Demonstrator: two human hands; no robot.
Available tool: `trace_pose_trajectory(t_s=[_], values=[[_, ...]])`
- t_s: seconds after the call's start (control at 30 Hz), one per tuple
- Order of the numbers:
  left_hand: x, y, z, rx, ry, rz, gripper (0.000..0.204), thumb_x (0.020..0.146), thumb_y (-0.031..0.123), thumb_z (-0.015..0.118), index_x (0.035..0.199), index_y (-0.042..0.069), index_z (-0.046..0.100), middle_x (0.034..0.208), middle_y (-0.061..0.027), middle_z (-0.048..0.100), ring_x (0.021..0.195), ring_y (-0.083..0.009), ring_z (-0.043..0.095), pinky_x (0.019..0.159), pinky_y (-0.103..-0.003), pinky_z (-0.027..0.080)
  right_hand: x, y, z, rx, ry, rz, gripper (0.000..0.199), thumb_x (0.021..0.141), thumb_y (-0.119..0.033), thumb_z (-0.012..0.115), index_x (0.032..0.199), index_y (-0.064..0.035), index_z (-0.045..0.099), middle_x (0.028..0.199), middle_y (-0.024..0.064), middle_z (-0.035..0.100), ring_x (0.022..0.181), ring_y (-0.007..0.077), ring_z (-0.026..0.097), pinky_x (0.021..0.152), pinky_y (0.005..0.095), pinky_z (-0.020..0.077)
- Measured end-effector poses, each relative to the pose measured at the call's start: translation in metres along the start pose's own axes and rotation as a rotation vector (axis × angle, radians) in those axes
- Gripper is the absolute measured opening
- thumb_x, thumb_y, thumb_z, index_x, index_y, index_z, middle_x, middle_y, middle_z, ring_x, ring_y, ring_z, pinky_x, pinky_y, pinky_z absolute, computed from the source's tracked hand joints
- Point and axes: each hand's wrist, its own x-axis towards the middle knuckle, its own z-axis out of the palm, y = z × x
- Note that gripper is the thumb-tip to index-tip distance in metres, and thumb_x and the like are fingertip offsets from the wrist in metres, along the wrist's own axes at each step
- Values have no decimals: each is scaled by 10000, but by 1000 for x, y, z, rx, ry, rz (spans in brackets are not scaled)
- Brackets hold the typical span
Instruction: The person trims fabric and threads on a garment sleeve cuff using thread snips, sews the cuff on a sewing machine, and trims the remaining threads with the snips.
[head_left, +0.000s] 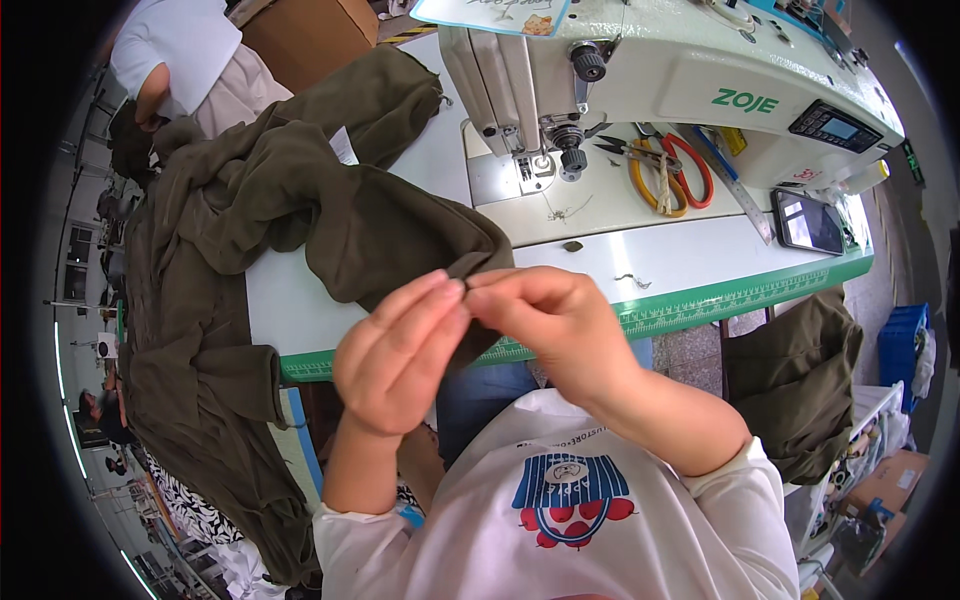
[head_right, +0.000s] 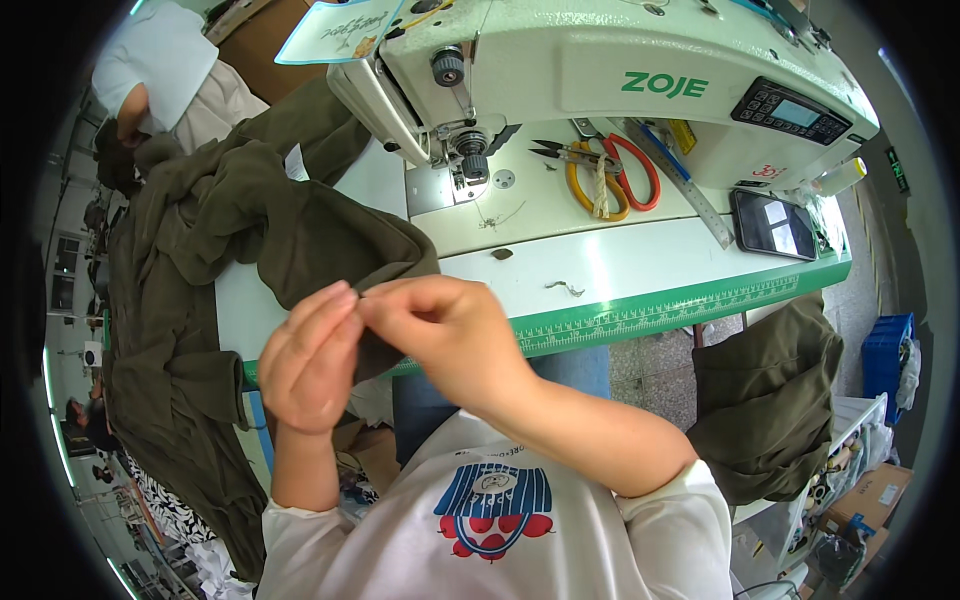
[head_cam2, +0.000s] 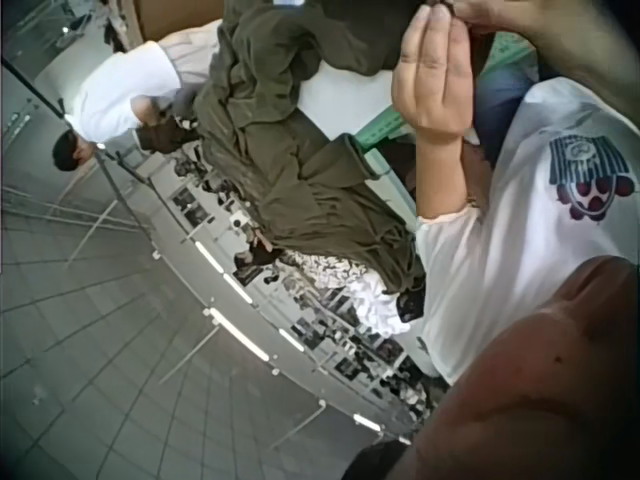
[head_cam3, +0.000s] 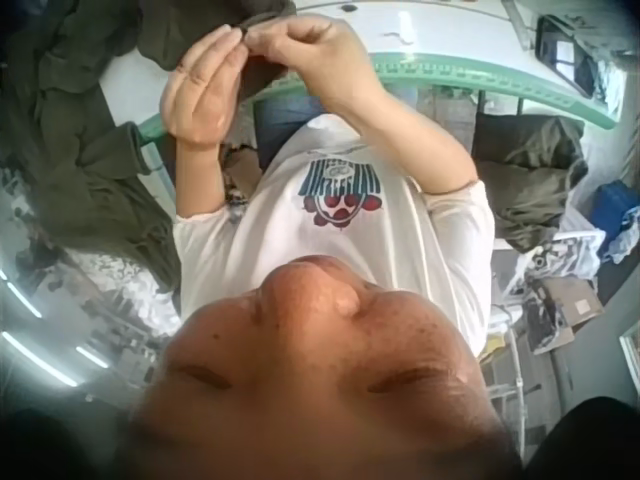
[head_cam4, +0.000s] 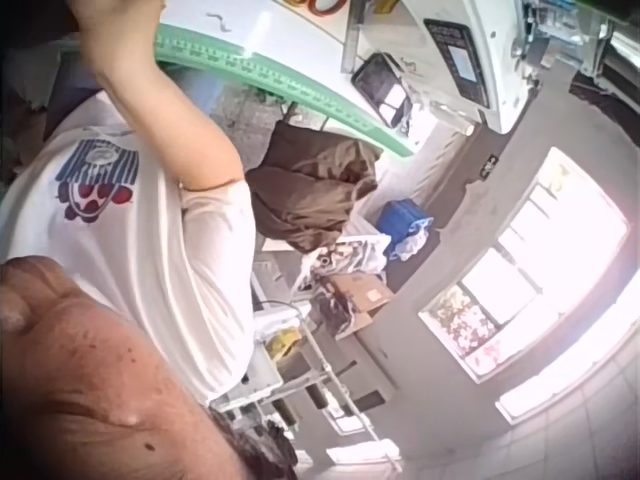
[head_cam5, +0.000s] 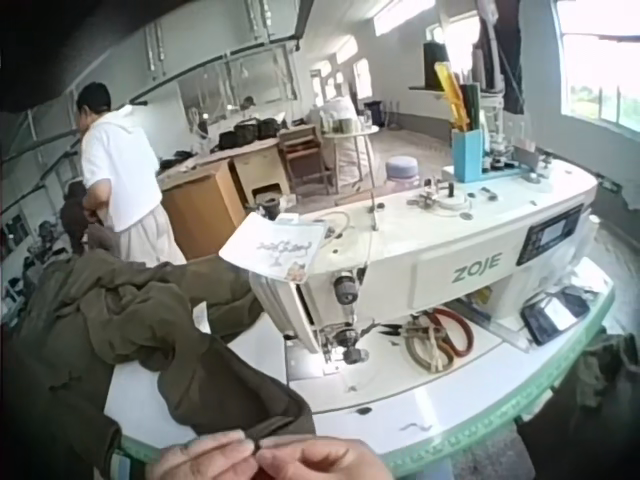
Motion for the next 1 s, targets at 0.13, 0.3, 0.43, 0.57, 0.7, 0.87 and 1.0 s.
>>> trace_pose_trajectory(t_s=[0.13, 0.3, 0.43, 0.57, 0.7, 0.87, 1.0], values=[[-2, -36, -80, 418, -161, 51, 184, 790, -79, 668, 969, -35, 665, 983, -163, 687, 917, -335, 688, 765, -382, 587, 41, 13, 80, 153, -156, -198, 128, 836, -82, 659, 807, 41, 683, 731, 81, 679, 683, 92, 610, 633, 258, 493], [33, -55, -164, 770, -110, 293, 201, 812, -110, 653, 1005, -137, 603, 988, -249, 658, 926, -417, 665, 799, -451, 601, 50, -31, 147, 262, -244, -457, 116, 779, -74, 649, 717, 21, 621, 657, 125, 593, 670, 238, 566, 650, 360, 455], [55, -61, -50, 328, -344, 293, 149, 767, -8, 654, 905, -66, 648, 997, -157, 669, 912, -324, 676, 720, -363, 574, 80, -3, 44, -126, -141, -291, 125, 819, -101, 614, 799, 8, 556, 691, 132, 574, 617, 260, 552, 596, 382, 449], [13, -71, 78, 95, -173, 331, 93, 762, 73, 650, 839, 21, 641, 964, -83, 656, 924, -223, 644, 698, -300, 538, 81, 13, -52, -1018, 93, -283, 182, 851, -175, 573, 863, -2, 628, 759, 152, 609, 738, 337, 591, 662, 434, 477], [16, -64, 126, 39, -246, 302, 145, 753, 85, 652, 887, 45, 692, 1008, -39, 655, 934, -192, 646, 672, -288, 522, 80, 3, -90, -1346, 136, -253, 165, 850, -169, 586, 859, -13, 637, 813, 137, 619, 818, 328, 587, 713, 443, 483], [23, -69, 127, -79, -384, 212, 162, 741, 102, 659, 894, 83, 712, 984, -27, 676, 954, -169, 654, 682, -285, 532, 75, 2, -115, -1504, 133, -590, 129, 809, -105, 640, 919, -39, 657, 894, 88, 631, 849, 284, 581, 708, 391, 493], [18, -71, 129, -65, -374, 217, 113, 735, 111, 641, 833, 71, 681, 930, -11, 658, 933, -177, 618, 769, -297, 515, 77, 1, -123, -1527, -143, -834, 232, 739, -115, 669, 966, -70, 676, 951, 9, 636, 863, 197, 570, 712, 344, 488]])
